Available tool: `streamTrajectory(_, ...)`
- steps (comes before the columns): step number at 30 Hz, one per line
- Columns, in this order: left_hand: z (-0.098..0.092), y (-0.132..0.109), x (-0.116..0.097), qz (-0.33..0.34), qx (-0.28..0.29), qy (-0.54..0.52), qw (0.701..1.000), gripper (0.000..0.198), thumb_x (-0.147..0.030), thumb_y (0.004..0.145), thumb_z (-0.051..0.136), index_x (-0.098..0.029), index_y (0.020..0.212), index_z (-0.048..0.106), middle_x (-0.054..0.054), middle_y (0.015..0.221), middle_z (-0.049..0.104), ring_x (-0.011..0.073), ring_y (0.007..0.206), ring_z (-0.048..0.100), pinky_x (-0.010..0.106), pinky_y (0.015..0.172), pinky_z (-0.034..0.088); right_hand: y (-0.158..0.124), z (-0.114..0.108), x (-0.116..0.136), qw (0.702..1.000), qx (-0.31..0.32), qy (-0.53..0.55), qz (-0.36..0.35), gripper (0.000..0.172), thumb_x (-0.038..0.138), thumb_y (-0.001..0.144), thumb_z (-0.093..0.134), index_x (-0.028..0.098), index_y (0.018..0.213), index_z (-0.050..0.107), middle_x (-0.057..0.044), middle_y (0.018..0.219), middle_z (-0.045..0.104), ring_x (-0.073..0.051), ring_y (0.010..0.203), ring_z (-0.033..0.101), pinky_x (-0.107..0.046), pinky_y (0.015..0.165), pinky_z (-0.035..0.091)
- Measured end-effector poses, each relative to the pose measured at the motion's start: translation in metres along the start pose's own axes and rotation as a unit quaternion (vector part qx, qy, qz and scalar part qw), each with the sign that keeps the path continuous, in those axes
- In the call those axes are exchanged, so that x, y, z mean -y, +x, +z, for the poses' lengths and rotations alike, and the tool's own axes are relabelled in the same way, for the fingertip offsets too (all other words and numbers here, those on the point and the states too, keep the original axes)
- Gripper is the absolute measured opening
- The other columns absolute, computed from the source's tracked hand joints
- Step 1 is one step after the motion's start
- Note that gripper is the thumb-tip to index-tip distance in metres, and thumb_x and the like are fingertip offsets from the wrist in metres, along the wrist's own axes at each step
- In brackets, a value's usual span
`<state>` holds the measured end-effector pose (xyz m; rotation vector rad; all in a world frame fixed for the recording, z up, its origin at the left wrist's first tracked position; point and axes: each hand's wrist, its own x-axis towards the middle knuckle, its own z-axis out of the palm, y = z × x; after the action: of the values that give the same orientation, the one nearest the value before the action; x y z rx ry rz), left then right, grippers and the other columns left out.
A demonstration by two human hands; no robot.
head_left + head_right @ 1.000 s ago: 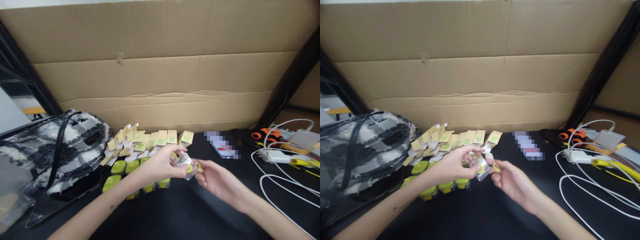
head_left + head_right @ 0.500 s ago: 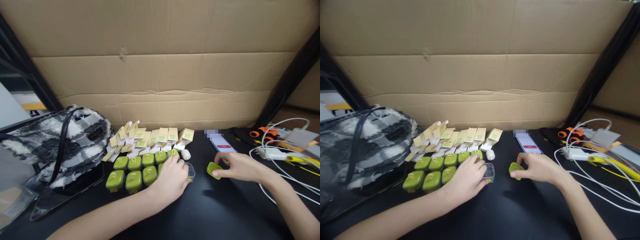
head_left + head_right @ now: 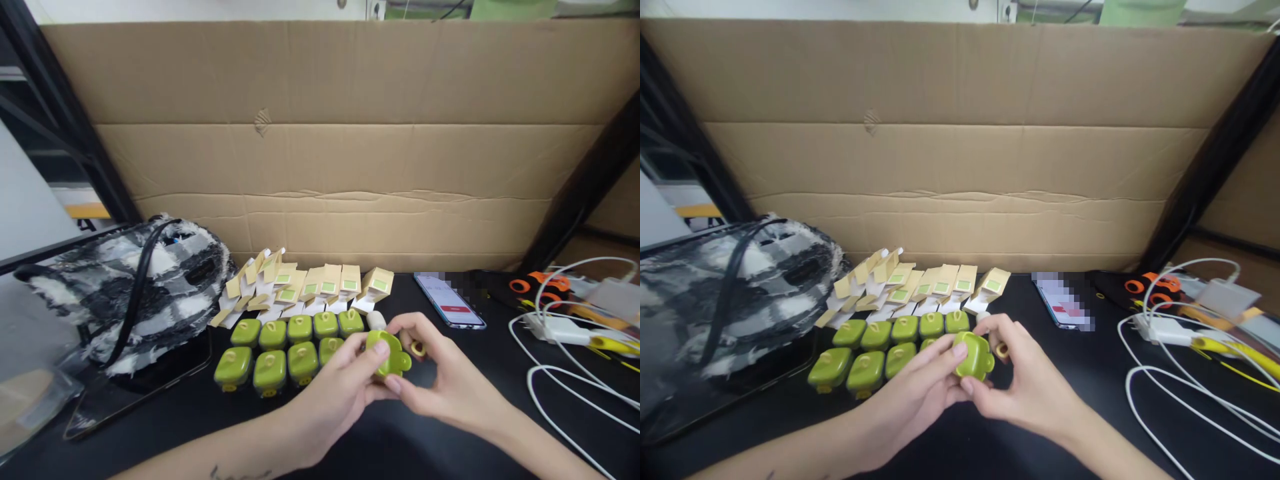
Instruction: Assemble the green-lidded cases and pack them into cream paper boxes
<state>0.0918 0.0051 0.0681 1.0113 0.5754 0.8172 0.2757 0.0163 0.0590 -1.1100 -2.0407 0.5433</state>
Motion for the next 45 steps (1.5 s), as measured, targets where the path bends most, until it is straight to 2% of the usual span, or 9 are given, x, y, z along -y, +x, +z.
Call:
streamTrajectory(3,-0.009,-0.007,-0.003,0.047,-0.043,-0.049,0.997,0.033,-0.03,0.077,0.074,-0.017,0.103,0.061,0.006,0.103,0.064,0.018,0.101,0.062,0.033,0.096,0.046,0.009,0.005,0.006,0.984,-0.051,0.168,0.043,0.005,0.026,0.084,0.046,0.026,0.089,0.048,0.001,0.08,0.047,-0.017,0.071,0.047,-0.029,0.063,0.043)
streamTrajectory(7,-0.023,-0.015,-0.004,0.089,-0.093,-0.025,0.991,0.045,-0.035,0.074,0.077,-0.022,0.115,0.064,0.005,0.107,0.068,0.0197,0.101,0.062,0.033,0.093,0.049,0.018,0.005,0.002,0.965,-0.108,0.219,0.093,0.022,0.035,0.096,0.037,0.024,0.086,0.053,0.003,0.069,0.043,-0.015,0.065,0.043,-0.028,0.063,0.041)
streamTrajectory(14,-0.034,-0.012,0.01,0.091,-0.109,-0.001,0.99,0.041,-0.033,0.075,0.076,-0.024,0.113,0.068,0.004,0.104,0.072,0.0159,0.089,0.064,0.026,0.08,0.051,0.012,0.013,-0.004,0.952,-0.052,0.257,0.16,0.029,0.047,0.082,0.064,0.025,0.097,0.075,-0.003,0.087,0.066,-0.017,0.077,0.059,-0.03,0.073,0.051)
streamTrajectory(18,-0.031,-0.01,0.014,0.098,-0.157,0.004,0.983,0.034,-0.033,0.069,0.08,-0.02,0.099,0.07,0.005,0.1,0.072,0.0195,0.092,0.066,0.028,0.081,0.052,0.008,0.015,-0.009,0.939,-0.048,0.321,0.113,0.038,0.034,0.085,0.067,0.032,0.122,0.062,-0.001,0.094,0.071,-0.016,0.088,0.068,-0.028,0.081,0.055)
streamTrajectory(21,-0.03,-0.012,0.019,0.122,-0.169,0.007,0.978,0.039,-0.032,0.068,0.081,-0.022,0.102,0.067,0.005,0.105,0.071,0.0207,0.095,0.067,0.03,0.086,0.051,0.005,0.014,-0.01,0.926,-0.046,0.357,0.116,0.032,0.026,0.083,0.07,0.032,0.114,0.064,-0.001,0.092,0.075,-0.015,0.089,0.072,-0.024,0.079,0.057)
streamTrajectory(27,-0.028,-0.016,0.023,0.111,-0.153,0.076,0.979,0.037,-0.028,0.074,0.077,-0.025,0.109,0.064,0.002,0.109,0.07,0.0181,0.101,0.063,0.026,0.087,0.047,0.0,0.014,-0.004,0.975,-0.108,0.191,-0.018,0.019,0.016,0.08,0.071,0.03,0.093,0.072,0.001,0.09,0.072,-0.015,0.085,0.071,-0.018,0.071,0.059)
streamTrajectory(34,-0.028,-0.014,0.027,0.115,-0.148,0.027,0.982,0.045,-0.024,0.074,0.077,-0.026,0.115,0.06,0.003,0.116,0.068,0.0185,0.109,0.061,0.028,0.094,0.046,-0.012,0.021,-0.002,0.984,-0.128,0.035,-0.12,0.036,0.015,0.084,0.068,0.03,0.115,0.059,0.003,0.099,0.074,-0.012,0.085,0.072,-0.015,0.081,0.057)
streamTrajectory(41,-0.028,-0.014,0.036,0.093,-0.096,-0.001,0.991,0.032,-0.019,0.075,0.076,-0.021,0.105,0.064,0.005,0.111,0.07,0.0207,0.107,0.064,0.031,0.094,0.047,-0.011,0.025,0.0,0.929,-0.184,-0.224,-0.228,0.013,0.017,0.09,0.059,0.022,0.098,0.067,-0.007,0.097,0.059,-0.017,0.086,0.062,-0.028,0.071,0.05)
streamTrajectory(45,-0.027,-0.015,0.039,0.066,-0.078,-0.011,0.995,0.031,-0.019,0.075,0.076,-0.019,0.104,0.065,0.006,0.107,0.072,0.0208,0.106,0.065,0.03,0.093,0.049,-0.009,0.031,0.004,0.929,-0.179,-0.229,-0.227,0.021,0.025,0.096,0.05,0.023,0.085,0.068,-0.005,0.094,0.065,-0.016,0.085,0.062,-0.03,0.075,0.04)
